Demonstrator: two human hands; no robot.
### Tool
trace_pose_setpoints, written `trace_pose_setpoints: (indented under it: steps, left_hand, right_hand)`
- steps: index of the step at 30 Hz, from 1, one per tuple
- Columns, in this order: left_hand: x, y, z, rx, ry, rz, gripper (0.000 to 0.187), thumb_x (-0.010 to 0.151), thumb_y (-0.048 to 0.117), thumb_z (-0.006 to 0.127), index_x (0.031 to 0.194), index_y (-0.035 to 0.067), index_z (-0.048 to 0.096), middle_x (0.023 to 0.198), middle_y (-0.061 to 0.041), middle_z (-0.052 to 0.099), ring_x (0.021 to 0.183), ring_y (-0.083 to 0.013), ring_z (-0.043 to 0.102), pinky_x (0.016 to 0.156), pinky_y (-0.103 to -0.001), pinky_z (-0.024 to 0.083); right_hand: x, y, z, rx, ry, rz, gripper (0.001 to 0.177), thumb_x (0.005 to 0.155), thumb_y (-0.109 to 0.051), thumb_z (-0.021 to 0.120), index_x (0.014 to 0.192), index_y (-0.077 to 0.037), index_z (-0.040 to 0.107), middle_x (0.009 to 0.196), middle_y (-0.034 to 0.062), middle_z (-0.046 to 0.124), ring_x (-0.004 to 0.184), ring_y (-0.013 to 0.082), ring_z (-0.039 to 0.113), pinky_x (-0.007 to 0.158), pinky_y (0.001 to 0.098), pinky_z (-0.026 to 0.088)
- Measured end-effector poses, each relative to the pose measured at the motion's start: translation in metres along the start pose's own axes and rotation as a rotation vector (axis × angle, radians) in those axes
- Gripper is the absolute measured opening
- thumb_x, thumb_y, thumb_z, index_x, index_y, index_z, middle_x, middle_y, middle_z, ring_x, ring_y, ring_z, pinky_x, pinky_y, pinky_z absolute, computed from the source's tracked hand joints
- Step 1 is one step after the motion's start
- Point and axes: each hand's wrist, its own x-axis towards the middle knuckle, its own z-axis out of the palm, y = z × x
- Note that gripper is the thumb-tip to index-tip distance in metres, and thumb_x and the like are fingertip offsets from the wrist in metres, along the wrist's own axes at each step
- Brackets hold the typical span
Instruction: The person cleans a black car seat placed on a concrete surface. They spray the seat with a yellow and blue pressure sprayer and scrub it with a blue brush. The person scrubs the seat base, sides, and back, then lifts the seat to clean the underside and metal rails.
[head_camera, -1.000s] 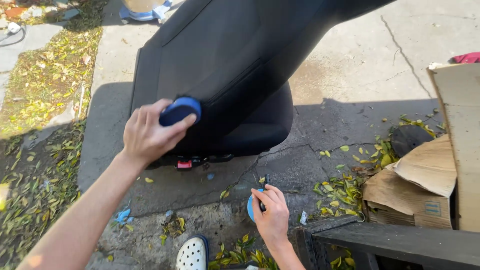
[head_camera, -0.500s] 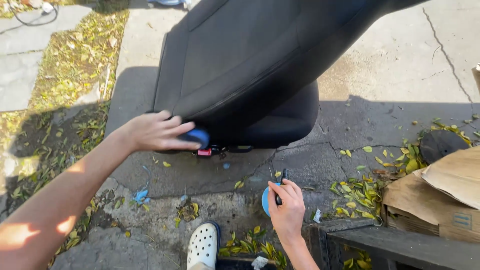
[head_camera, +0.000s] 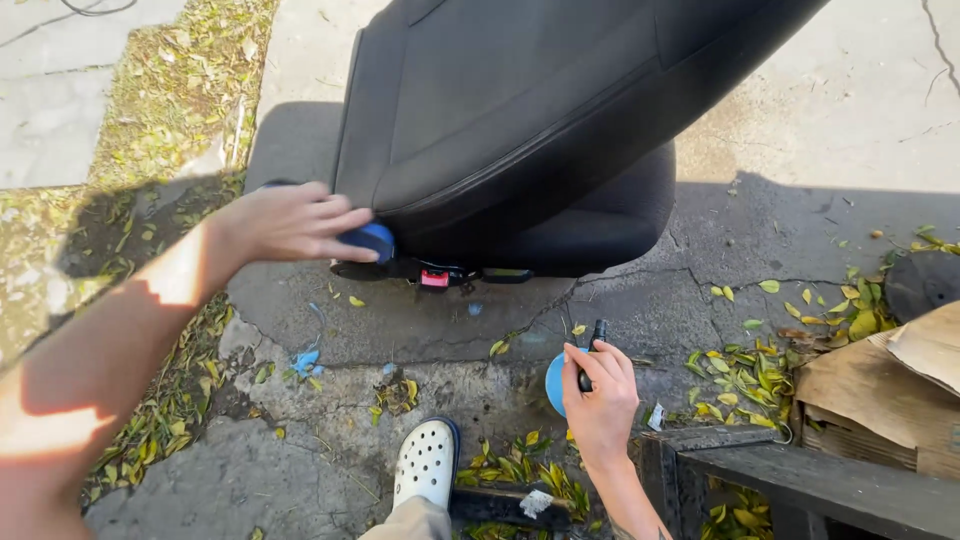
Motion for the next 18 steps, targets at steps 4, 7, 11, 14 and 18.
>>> trace_pose_setpoints:
  steps: [4,7,11,14,18]
  left_hand:
    - [0.059,-0.025,-0.121,0.117,0.713,-0.020,0.071,0.090,0.022,0.070,0.154,0.040,0.046,0.141,-0.006,0.053,0.103,-0.0184,0.053,0.084,-0.029,0.046]
    - [0.089,-0.027,-0.168,0.126,0.912,-0.213,0.050,0.099,0.027,0.065,0.146,0.044,0.060,0.138,-0.004,0.057,0.098,-0.0157,0.057,0.081,-0.027,0.045]
    - [0.044,0.015,-0.061,0.075,0.747,-0.080,0.035,0.099,0.025,0.063,0.128,0.044,0.065,0.131,-0.011,0.067,0.095,-0.0285,0.062,0.080,-0.039,0.049]
    - [0.030,0.028,0.003,0.114,0.549,0.014,0.039,0.095,0.028,0.061,0.129,0.045,0.060,0.131,-0.009,0.062,0.099,-0.0272,0.060,0.078,-0.040,0.048]
    - [0.101,0.001,-0.137,0.187,0.746,-0.033,0.040,0.099,0.030,0.060,0.136,0.047,0.060,0.134,-0.005,0.062,0.102,-0.0214,0.060,0.082,-0.033,0.046]
  right_hand:
    - [-0.002,-0.005,0.003,-0.025,0.006,-0.002,0.017,0.086,0.000,0.077,0.100,-0.005,0.083,0.090,0.0022,0.076,0.114,0.0246,0.068,0.094,0.0357,0.055]
    - [0.003,-0.001,0.002,-0.042,0.029,-0.026,0.017,0.087,0.001,0.076,0.101,-0.005,0.083,0.091,0.0029,0.076,0.113,0.0252,0.069,0.095,0.0363,0.055]
    - [0.006,0.018,0.008,-0.044,0.145,-0.173,0.010,0.085,-0.008,0.086,0.094,-0.013,0.085,0.081,0.0032,0.075,0.099,0.0287,0.075,0.094,0.0380,0.062]
    - [-0.002,0.020,0.014,-0.037,0.139,-0.138,0.015,0.083,-0.007,0.084,0.095,-0.016,0.086,0.082,0.0007,0.076,0.100,0.0261,0.075,0.095,0.0383,0.062]
    - [0.002,0.013,0.010,-0.018,0.109,-0.131,0.014,0.087,-0.005,0.081,0.097,-0.013,0.086,0.082,0.0025,0.075,0.102,0.0279,0.074,0.094,0.0401,0.061]
